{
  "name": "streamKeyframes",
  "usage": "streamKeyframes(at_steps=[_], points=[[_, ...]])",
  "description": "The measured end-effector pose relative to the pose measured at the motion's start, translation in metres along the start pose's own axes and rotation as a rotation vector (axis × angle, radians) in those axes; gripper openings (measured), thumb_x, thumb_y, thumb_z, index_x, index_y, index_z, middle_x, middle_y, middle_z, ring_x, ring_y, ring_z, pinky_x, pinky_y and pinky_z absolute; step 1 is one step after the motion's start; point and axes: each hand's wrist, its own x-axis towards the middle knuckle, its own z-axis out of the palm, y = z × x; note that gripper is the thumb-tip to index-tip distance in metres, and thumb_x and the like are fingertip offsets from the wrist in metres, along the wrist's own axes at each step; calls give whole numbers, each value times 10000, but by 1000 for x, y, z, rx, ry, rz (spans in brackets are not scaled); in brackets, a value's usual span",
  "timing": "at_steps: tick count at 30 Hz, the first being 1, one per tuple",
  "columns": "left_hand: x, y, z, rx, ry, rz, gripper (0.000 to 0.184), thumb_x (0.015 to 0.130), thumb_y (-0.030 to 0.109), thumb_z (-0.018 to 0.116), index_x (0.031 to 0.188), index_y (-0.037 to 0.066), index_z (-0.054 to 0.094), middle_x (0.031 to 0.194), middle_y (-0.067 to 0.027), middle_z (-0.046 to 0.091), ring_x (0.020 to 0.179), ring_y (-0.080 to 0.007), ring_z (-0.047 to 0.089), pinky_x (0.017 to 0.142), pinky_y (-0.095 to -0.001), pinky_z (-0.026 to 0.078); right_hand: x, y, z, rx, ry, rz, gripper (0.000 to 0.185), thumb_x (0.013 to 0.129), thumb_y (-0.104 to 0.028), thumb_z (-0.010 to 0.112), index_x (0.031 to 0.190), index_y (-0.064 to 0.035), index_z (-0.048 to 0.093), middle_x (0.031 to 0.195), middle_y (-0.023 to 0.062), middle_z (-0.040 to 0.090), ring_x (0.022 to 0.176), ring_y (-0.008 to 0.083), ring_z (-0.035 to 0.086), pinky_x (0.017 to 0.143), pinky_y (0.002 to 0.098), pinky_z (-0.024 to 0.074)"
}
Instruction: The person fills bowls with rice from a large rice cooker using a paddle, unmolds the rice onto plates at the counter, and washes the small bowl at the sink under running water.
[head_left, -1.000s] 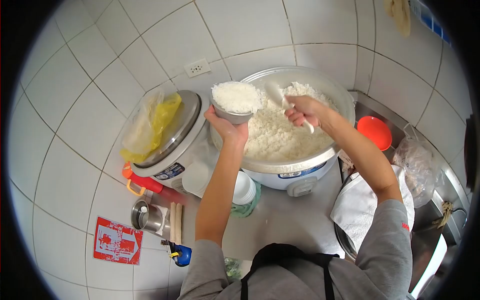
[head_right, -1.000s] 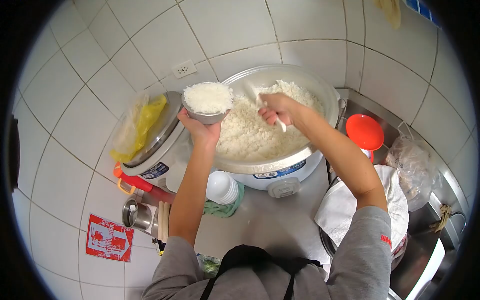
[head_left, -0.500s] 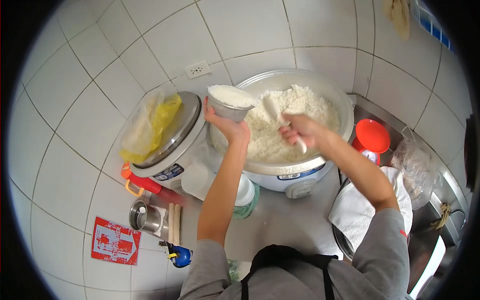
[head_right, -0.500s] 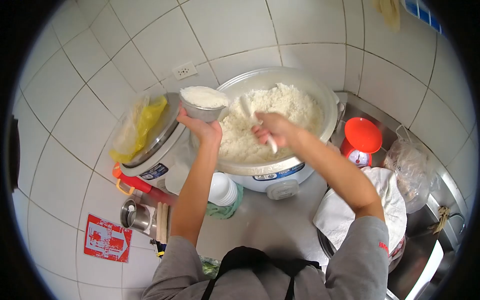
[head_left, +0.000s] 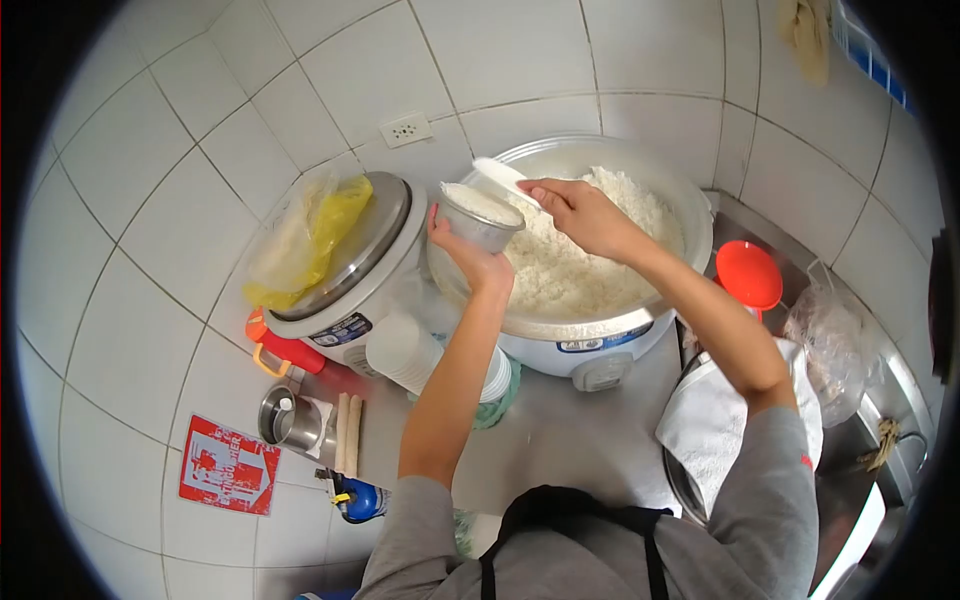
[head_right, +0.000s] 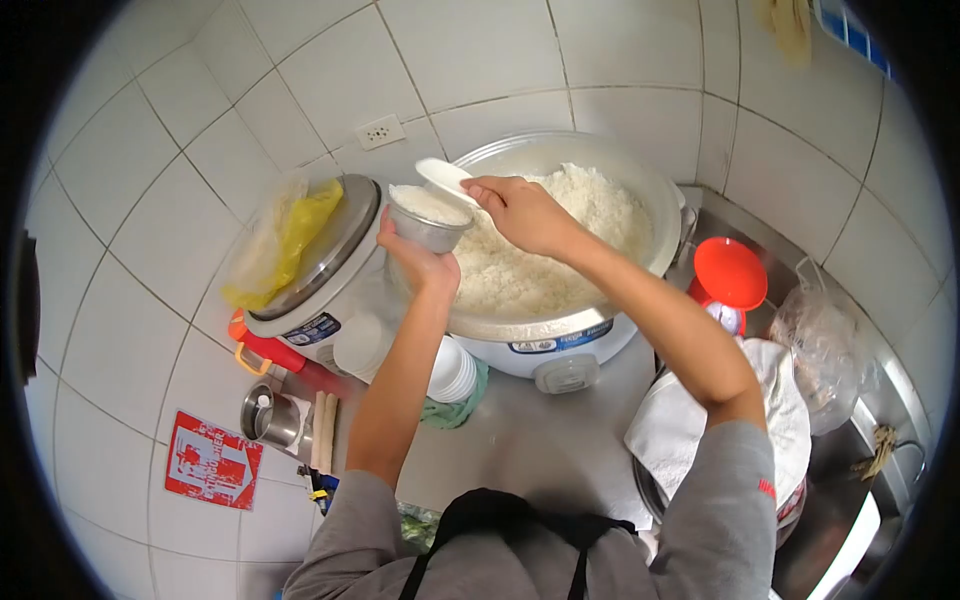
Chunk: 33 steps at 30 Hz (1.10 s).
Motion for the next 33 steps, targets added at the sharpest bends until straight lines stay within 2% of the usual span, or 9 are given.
streamKeyframes(at_steps=[5,9,15,16,19,23,26,29,33], points=[[-8,9,3,-28,33,-105,462,816,372,294,1211,141,361,1205,-54,409,1130,-227,380,930,-357,311,-7,3,22,-158,-33,-88,342,901,-295,382,1141,-93,520,942,158,608,841,251,577,784,329,425],[-7,9,-5,-64,-109,-192,467,815,383,270,1171,118,415,1183,-60,446,1110,-226,413,929,-353,326,26,-21,-22,71,-9,191,313,876,-225,371,1042,-46,567,865,211,590,804,334,579,735,369,446],[-25,15,-5,-101,-106,-264,476,818,394,260,1124,88,458,1164,-56,466,1101,-219,425,925,-355,336,15,16,12,-245,11,-323,314,857,-225,382,1031,-30,555,725,159,595,595,232,561,564,350,446],[-25,14,-8,-132,-115,-267,476,820,396,257,1115,85,465,1156,-56,472,1097,-222,429,922,-358,339,14,2,-3,21,-100,110,306,854,-233,387,1013,-26,548,678,144,580,518,201,520,487,330,423],[-31,19,1,-128,-122,-250,476,825,404,249,1109,91,466,1154,-54,474,1091,-228,433,922,-368,341,11,7,-26,368,-124,451,300,850,-243,401,1006,-36,552,652,130,575,473,174,488,448,303,407],[-41,21,12,-107,-137,-164,475,830,419,242,1131,114,447,1186,-45,447,1100,-231,422,930,-392,331,3,32,15,-428,181,-246,310,861,-270,394,1007,-54,561,770,159,622,621,290,600,584,363,468],[-35,28,-5,-217,-259,-163,488,822,420,279,1167,109,428,1215,-78,432,1133,-309,396,898,-550,315,-4,-3,-11,-118,128,19,391,855,-351,405,1008,-28,564,750,130,622,651,270,599,609,344,470],[-77,79,-14,-313,-231,-271,528,824,462,317,1207,106,390,1245,-85,412,1146,-318,384,916,-550,305,-46,-53,-33,158,17,428,465,836,-433,448,967,-6,578,666,55,575,609,130,539,588,248,440],[-171,92,-115,-136,-130,-398,573,848,513,292,1267,125,336,1307,-71,351,1176,-270,366,963,-482,296,-135,-48,13,333,-204,406,328,752,-286,655,903,-5,579,717,5,546,659,77,490,597,225,405]])
